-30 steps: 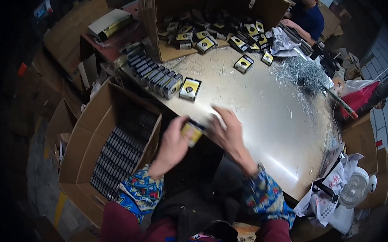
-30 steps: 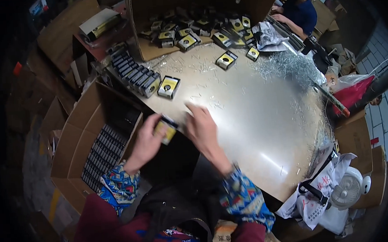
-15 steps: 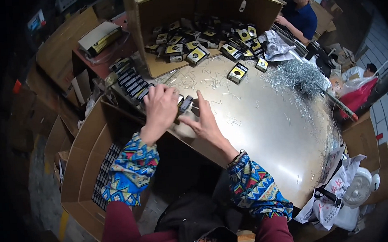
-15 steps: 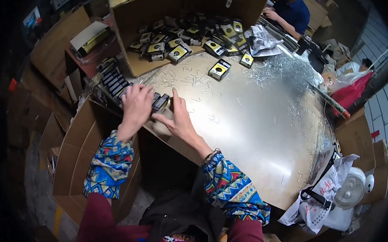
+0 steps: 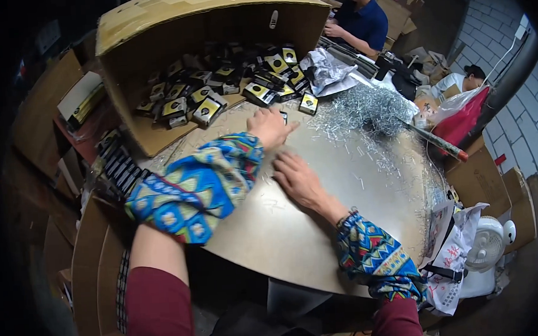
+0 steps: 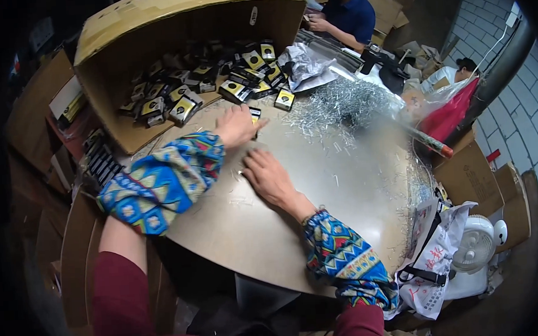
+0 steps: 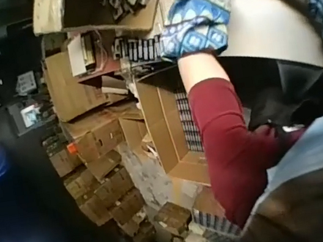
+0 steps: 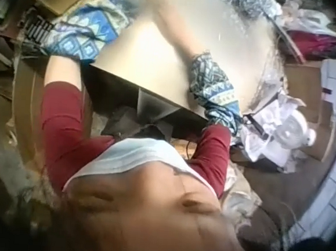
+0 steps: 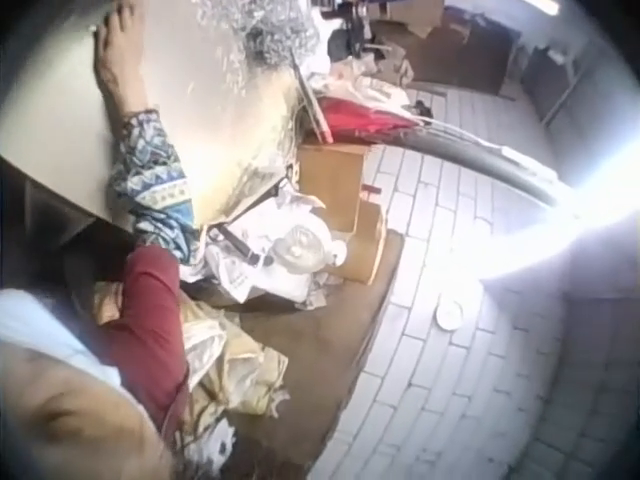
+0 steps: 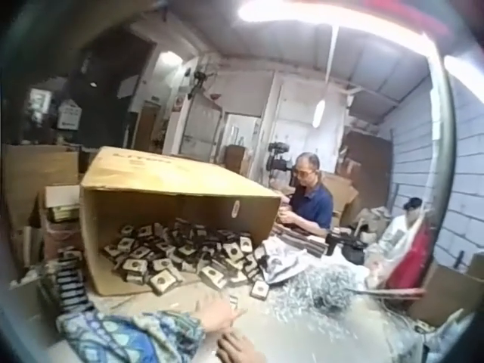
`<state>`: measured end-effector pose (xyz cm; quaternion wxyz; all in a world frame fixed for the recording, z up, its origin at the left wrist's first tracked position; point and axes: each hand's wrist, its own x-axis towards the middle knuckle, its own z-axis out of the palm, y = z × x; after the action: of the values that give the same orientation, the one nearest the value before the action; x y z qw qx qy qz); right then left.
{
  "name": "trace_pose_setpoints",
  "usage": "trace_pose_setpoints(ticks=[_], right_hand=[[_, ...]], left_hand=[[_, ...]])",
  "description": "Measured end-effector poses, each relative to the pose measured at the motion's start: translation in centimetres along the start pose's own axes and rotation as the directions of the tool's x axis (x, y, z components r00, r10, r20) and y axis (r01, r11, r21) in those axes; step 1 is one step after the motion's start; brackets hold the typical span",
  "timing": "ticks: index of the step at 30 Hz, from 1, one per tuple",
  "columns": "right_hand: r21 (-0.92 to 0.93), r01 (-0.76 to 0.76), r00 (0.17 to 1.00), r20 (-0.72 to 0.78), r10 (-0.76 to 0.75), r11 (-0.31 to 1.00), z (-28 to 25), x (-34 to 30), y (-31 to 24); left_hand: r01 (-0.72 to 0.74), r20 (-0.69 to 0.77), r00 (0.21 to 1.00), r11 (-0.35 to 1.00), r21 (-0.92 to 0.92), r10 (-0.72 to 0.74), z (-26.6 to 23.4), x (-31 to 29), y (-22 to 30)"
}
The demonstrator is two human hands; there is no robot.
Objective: Sorting, inspecting, and packaging capacitors into plastic bags and cardboard boxes on a workbench.
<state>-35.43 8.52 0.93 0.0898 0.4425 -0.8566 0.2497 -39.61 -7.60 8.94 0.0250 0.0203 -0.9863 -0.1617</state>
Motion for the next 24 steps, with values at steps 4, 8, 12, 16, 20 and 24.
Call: trace_pose_setpoints(ticks=[4, 8, 12, 16, 20, 24], right_hand=[[-0.363, -0.212, 0.927, -0.369, 0.069, 0.908, -0.5, 2.1, 6.3], [-0.06, -0.049, 0.998, -0.037, 0.047, 0.997, -0.6, 6.3, 6.3], [-0.186, -0.058, 0.924, -0.383, -0.018, 0.981, 2.1, 11.8, 9.2], [-0.3, -0.138, 0.98, -0.182, 0.085, 0.944, 4.2, 12.6, 9.5], [0.16, 0.021, 0.998, 0.063, -0.031, 0.987, 4.1, 12.0, 3.8], [-0.054, -0.012, 0.999, 0.049, 0.015, 0.998, 6.0, 14.6, 0.4]], left_hand=[[0.057, 0.033, 0.997, 0.973, 0.225, -0.066, 2.9, 3.7, -0.8], [0.156, 0.223, 0.955, 0.972, 0.177, -0.194, -2.4, 3.7, -4.3], [0.049, 0.218, 0.975, 0.999, -0.002, -0.048, -8.6, 0.3, -6.2], [0.182, 0.231, 0.967, 0.925, -0.333, -0.108, -10.5, -3.4, -8.9], [0.309, 0.202, 0.951, 0.776, -0.55, -0.235, -14.2, -10.4, -9.3], [0.157, 0.074, 0.986, 0.69, -0.706, -0.148, -13.1, -14.8, -11.9]])
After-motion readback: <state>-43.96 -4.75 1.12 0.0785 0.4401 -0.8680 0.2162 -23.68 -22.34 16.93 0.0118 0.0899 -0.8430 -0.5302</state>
